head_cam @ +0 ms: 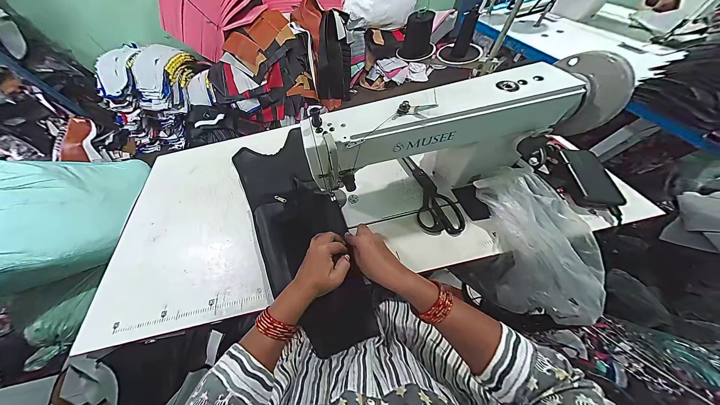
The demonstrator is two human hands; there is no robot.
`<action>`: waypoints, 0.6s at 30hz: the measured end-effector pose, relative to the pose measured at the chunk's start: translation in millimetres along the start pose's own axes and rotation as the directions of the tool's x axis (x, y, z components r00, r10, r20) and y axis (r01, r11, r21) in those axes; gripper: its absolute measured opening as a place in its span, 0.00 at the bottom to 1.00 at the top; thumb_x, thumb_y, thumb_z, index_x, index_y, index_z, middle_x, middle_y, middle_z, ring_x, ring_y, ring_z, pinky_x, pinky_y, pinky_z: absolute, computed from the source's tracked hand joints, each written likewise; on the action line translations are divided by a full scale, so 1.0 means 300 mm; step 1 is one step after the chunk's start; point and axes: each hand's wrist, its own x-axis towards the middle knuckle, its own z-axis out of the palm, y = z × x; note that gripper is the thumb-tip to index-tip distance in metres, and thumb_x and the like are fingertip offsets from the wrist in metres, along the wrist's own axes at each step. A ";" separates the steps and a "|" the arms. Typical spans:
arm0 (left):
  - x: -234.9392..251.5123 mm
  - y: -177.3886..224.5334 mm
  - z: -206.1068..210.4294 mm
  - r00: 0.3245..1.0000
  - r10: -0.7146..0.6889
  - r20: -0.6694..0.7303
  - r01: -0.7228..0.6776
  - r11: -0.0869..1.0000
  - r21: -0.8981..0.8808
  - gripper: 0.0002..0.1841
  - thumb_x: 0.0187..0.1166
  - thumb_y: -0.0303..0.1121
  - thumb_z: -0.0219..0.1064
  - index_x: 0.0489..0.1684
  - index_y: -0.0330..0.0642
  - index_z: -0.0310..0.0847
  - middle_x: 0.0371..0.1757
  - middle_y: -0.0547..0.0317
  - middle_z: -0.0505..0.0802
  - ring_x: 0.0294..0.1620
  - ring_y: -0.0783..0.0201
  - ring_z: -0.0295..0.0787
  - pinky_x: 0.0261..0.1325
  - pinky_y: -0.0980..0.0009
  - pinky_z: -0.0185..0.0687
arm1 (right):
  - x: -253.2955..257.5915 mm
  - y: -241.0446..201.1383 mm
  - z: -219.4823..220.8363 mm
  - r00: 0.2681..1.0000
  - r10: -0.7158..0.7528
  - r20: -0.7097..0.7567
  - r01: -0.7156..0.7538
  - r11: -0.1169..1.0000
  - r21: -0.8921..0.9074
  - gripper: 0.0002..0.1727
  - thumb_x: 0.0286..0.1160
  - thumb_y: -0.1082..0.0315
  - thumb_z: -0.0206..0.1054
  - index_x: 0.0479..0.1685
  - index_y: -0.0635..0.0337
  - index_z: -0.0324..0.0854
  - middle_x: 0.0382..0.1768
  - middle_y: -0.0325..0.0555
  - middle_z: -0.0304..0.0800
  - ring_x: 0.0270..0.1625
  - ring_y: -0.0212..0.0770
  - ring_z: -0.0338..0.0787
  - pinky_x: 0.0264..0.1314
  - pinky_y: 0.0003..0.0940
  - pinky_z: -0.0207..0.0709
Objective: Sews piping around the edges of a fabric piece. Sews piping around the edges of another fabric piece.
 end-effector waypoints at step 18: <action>0.108 -0.136 -0.061 0.967 0.147 0.207 -0.204 0.936 0.287 0.24 0.71 0.22 0.50 0.57 0.36 0.93 0.66 0.47 0.93 0.66 0.39 0.87 0.71 0.40 0.71 | -0.010 -0.023 0.033 1.000 0.008 0.000 -0.008 0.994 -0.109 0.18 0.82 0.82 0.52 0.65 0.75 0.81 0.69 0.68 0.75 0.69 0.60 0.82 0.71 0.44 0.78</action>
